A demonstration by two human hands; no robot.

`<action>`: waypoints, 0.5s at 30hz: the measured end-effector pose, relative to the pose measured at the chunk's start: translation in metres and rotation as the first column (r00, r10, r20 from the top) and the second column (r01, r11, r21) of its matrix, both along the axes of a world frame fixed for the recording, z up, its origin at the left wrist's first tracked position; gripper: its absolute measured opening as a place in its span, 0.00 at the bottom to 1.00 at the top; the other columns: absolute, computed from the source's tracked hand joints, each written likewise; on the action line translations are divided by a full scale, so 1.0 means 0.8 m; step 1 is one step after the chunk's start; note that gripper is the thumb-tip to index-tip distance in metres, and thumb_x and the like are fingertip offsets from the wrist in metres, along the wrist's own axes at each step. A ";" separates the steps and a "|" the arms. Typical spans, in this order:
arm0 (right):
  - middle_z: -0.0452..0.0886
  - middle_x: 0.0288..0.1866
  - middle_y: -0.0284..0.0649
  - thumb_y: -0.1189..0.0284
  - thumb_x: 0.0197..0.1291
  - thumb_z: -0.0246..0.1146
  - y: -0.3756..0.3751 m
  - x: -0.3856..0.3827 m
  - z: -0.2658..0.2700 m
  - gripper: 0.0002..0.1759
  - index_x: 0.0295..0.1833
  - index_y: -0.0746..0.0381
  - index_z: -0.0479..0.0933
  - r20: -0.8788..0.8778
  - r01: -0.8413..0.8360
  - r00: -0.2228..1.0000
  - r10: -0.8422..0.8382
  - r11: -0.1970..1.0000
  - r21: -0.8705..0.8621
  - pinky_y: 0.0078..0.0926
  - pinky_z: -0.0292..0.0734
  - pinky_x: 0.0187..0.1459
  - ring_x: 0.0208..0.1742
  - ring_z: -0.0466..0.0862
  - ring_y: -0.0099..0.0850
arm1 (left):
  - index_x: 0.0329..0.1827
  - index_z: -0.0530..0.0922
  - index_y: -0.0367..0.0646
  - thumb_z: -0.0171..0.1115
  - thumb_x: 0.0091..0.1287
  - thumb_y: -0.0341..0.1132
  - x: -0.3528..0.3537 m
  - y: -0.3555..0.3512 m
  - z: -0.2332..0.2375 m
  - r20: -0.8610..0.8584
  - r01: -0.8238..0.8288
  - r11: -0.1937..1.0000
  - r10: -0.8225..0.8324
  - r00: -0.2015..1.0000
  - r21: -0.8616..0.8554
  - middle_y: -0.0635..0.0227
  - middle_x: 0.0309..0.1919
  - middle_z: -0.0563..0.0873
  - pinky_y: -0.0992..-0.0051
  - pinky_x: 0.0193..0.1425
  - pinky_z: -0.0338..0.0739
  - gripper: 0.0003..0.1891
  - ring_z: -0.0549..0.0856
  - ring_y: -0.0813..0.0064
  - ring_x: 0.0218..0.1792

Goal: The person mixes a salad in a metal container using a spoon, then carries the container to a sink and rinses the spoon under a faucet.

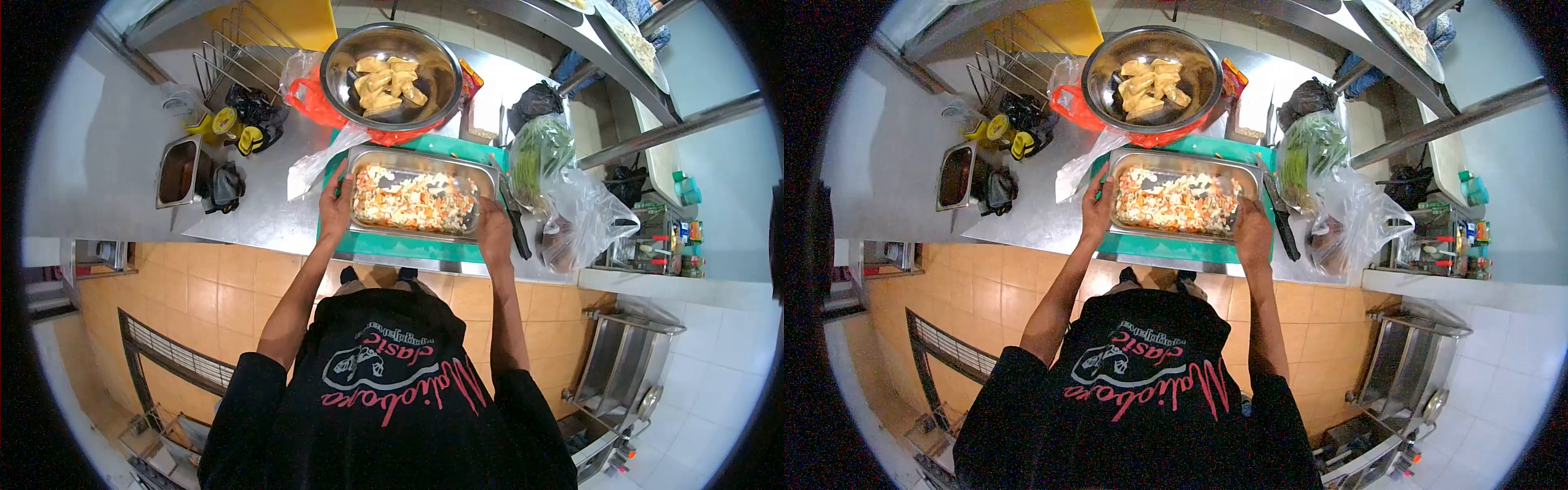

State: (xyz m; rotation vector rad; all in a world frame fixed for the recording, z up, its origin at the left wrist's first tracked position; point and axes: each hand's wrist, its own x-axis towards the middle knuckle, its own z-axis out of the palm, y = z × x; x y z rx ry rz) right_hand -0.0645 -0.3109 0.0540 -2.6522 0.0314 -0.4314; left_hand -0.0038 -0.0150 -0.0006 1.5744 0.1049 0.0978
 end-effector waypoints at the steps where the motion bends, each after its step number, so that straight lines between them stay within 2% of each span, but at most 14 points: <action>1: 0.79 0.42 0.57 0.79 0.58 0.56 0.004 0.005 -0.008 0.14 0.50 0.65 0.77 -0.051 -0.021 0.998 0.021 1.000 0.010 0.44 0.78 0.42 0.41 0.81 0.53 | 0.69 0.69 0.42 0.55 0.74 0.42 0.000 0.000 0.000 -0.023 0.011 1.000 -0.011 1.000 -0.012 0.62 0.56 0.79 0.78 0.56 0.71 0.24 0.76 0.79 0.51; 2: 0.79 0.44 0.58 0.80 0.57 0.56 0.009 0.008 -0.014 0.15 0.51 0.64 0.78 -0.099 -0.039 0.994 0.041 0.999 0.021 0.44 0.78 0.45 0.43 0.81 0.53 | 0.69 0.69 0.42 0.54 0.74 0.42 0.002 0.000 0.001 -0.043 0.022 0.999 -0.023 0.999 -0.024 0.62 0.56 0.79 0.78 0.56 0.71 0.24 0.76 0.79 0.51; 5: 0.79 0.46 0.57 0.81 0.56 0.56 0.033 0.013 -0.013 0.16 0.51 0.63 0.78 -0.087 -0.078 0.993 0.084 0.995 0.065 0.45 0.76 0.50 0.46 0.80 0.53 | 0.69 0.69 0.42 0.54 0.74 0.42 0.001 -0.003 0.005 -0.005 -0.005 1.000 0.005 1.000 0.025 0.63 0.55 0.79 0.79 0.55 0.72 0.24 0.76 0.80 0.51; 6: 0.79 0.48 0.56 0.83 0.54 0.56 0.036 0.013 -0.008 0.18 0.51 0.63 0.78 -0.115 -0.151 0.981 0.155 0.987 0.046 0.43 0.75 0.53 0.48 0.79 0.53 | 0.69 0.69 0.42 0.54 0.74 0.42 0.001 -0.003 0.005 -0.002 -0.004 1.000 0.004 1.000 0.024 0.63 0.55 0.79 0.79 0.55 0.72 0.24 0.76 0.80 0.51; 7: 0.79 0.48 0.56 0.83 0.54 0.56 0.034 0.012 -0.005 0.18 0.51 0.63 0.78 -0.113 -0.150 0.981 0.154 0.988 0.044 0.43 0.75 0.53 0.48 0.79 0.53 | 0.69 0.69 0.42 0.54 0.74 0.42 0.000 -0.003 0.005 -0.012 0.001 1.000 -0.001 1.000 -0.006 0.64 0.53 0.80 0.79 0.54 0.72 0.24 0.76 0.81 0.49; 9: 0.81 0.44 0.53 0.82 0.56 0.54 0.027 0.008 0.002 0.17 0.51 0.63 0.79 -0.009 -0.181 0.983 0.181 0.983 -0.007 0.41 0.76 0.50 0.47 0.80 0.51 | 0.69 0.69 0.41 0.54 0.74 0.42 -0.001 -0.002 0.003 -0.021 0.005 0.999 -0.006 1.000 -0.038 0.65 0.52 0.80 0.80 0.53 0.72 0.24 0.76 0.81 0.48; 10: 0.81 0.43 0.53 0.82 0.54 0.54 0.026 0.007 0.024 0.16 0.48 0.63 0.79 -0.122 -0.062 0.990 0.065 0.998 0.033 0.43 0.75 0.49 0.46 0.79 0.51 | 0.69 0.69 0.42 0.54 0.74 0.42 -0.004 -0.001 -0.001 -0.023 0.010 0.999 -0.011 1.000 -0.037 0.66 0.50 0.80 0.80 0.51 0.73 0.24 0.76 0.82 0.46; 11: 0.81 0.43 0.53 0.82 0.54 0.54 0.021 0.010 0.033 0.16 0.48 0.63 0.79 -0.113 -0.063 0.991 0.066 0.998 0.032 0.43 0.75 0.49 0.46 0.79 0.51 | 0.69 0.68 0.42 0.54 0.74 0.42 0.000 0.000 -0.002 -0.014 0.016 0.999 -0.017 1.000 -0.035 0.67 0.49 0.81 0.81 0.49 0.73 0.24 0.76 0.83 0.44; 13: 0.81 0.41 0.53 0.81 0.56 0.54 0.005 0.004 0.044 0.13 0.46 0.63 0.79 -0.193 0.099 0.975 -0.109 0.993 -0.064 0.45 0.74 0.46 0.44 0.79 0.52 | 0.69 0.69 0.42 0.54 0.74 0.42 0.003 0.001 -0.003 -0.019 0.011 1.000 -0.011 1.000 -0.029 0.67 0.49 0.81 0.81 0.48 0.73 0.24 0.76 0.83 0.42; 14: 0.77 0.33 0.53 0.77 0.58 0.55 -0.015 0.003 0.013 0.08 0.42 0.64 0.77 -0.021 0.034 0.999 -0.038 0.990 -0.136 0.47 0.75 0.38 0.37 0.80 0.53 | 0.69 0.69 0.42 0.54 0.74 0.42 0.003 0.000 -0.004 -0.029 0.003 1.000 -0.004 1.000 -0.024 0.67 0.48 0.81 0.80 0.46 0.73 0.24 0.76 0.83 0.41; 15: 0.77 0.33 0.53 0.77 0.58 0.55 -0.022 0.001 0.016 0.08 0.42 0.64 0.77 -0.016 0.036 0.999 -0.038 0.990 -0.137 0.47 0.75 0.38 0.37 0.80 0.53 | 0.69 0.69 0.42 0.54 0.74 0.42 0.004 -0.001 0.001 -0.024 0.004 1.000 -0.005 1.000 -0.026 0.67 0.48 0.81 0.80 0.46 0.73 0.24 0.76 0.83 0.41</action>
